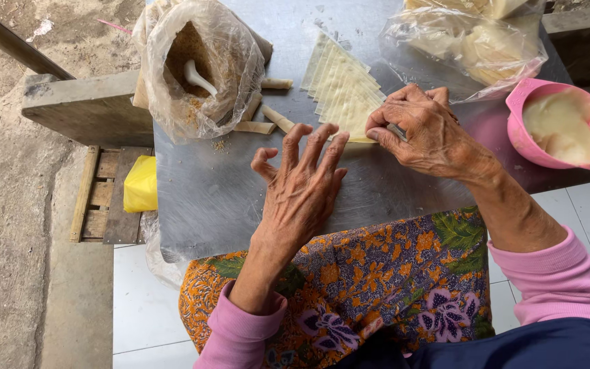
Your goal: The person fills thin square wrappers with a granular mixture using a small spoon, then folds and rolls them into cylindrical spring rolls. The finished rolls are placed on the metal table beside the stack of wrappers.
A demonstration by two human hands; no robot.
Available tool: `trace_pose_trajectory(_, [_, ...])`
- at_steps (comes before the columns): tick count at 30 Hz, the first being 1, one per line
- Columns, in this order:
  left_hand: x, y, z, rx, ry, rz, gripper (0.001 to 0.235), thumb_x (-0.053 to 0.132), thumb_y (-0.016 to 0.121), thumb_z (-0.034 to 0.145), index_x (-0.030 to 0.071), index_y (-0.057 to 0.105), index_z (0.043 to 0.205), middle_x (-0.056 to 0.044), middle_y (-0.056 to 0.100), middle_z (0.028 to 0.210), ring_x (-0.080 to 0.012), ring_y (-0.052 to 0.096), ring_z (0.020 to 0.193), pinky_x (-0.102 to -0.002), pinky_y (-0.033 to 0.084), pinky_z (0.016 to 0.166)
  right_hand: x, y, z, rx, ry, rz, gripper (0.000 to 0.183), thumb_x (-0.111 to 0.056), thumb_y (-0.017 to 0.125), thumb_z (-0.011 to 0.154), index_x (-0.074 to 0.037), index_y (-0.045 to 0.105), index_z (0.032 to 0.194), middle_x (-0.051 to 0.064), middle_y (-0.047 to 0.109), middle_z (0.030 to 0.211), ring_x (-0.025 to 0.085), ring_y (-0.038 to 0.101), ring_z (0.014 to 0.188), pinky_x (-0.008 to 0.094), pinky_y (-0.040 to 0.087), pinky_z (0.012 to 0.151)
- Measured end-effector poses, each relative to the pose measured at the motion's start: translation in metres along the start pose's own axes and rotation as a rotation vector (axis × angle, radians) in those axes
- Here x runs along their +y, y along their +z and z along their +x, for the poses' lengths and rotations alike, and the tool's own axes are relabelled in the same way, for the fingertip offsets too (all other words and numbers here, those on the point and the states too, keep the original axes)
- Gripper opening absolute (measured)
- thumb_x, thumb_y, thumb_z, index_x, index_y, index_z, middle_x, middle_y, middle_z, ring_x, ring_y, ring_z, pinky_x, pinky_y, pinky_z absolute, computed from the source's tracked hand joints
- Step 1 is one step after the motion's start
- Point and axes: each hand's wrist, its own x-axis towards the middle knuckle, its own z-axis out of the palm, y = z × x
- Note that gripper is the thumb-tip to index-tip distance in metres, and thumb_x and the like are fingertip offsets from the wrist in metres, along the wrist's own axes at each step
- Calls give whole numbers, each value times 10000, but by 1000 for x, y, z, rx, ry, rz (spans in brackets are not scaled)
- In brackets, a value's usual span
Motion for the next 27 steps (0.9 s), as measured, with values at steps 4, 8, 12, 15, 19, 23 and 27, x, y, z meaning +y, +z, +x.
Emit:
trace_pose_trajectory(4, [-1,0,-2,-23,-1,-28,400,253,645,996,160,555,1374,27,588,1360,-222,409,1358,-551,224,1003,0,3,0,20,15,76,134,-253,727,948,-129,757,990,4,732,993,207,620,1110,469,356,960])
trace_pose_trajectory(8, [-1,0,-4,0,-9,-17,357,243,630,1007,163,592,1353,43,607,1347,-222,415,1354,-546,226,1003,2,6,-3,26,58,119,150,-248,713,977,-105,746,1013,27,733,1023,211,628,1112,438,391,995])
trace_pose_trajectory(12, [0,0,-3,7,-16,-12,326,247,621,999,184,611,1319,69,605,1332,-225,416,1353,-558,226,1014,5,6,-3,24,63,147,151,-215,720,974,-82,753,1036,55,732,1032,223,633,1075,424,445,978])
trace_pose_trajectory(15, [1,1,-2,-6,-21,1,345,219,610,991,183,633,1333,60,602,1319,-239,407,1350,-558,223,996,7,6,-2,25,63,219,138,-192,716,972,-71,741,1034,53,739,1054,220,634,1090,384,508,944])
trace_pose_trajectory(19, [2,1,-2,-27,-22,4,340,196,612,982,206,653,1318,63,590,1320,-245,395,1352,-565,224,1001,9,4,-2,-3,106,260,183,-187,719,958,-70,746,1095,76,724,1024,220,636,1084,376,536,913])
trace_pose_trajectory(23, [2,0,-2,-38,-21,12,352,163,611,956,215,663,1301,55,580,1315,-260,381,1376,-565,227,1000,9,7,-3,11,39,213,192,-178,715,956,-81,769,1113,87,727,1021,254,614,1106,399,521,928])
trace_pose_trajectory(27, [1,-1,-3,-30,-11,13,343,150,605,946,213,662,1279,42,577,1358,-262,363,1407,-554,224,1007,15,8,0,2,112,207,160,-198,694,978,-86,766,1067,67,749,1053,257,604,1108,393,520,928])
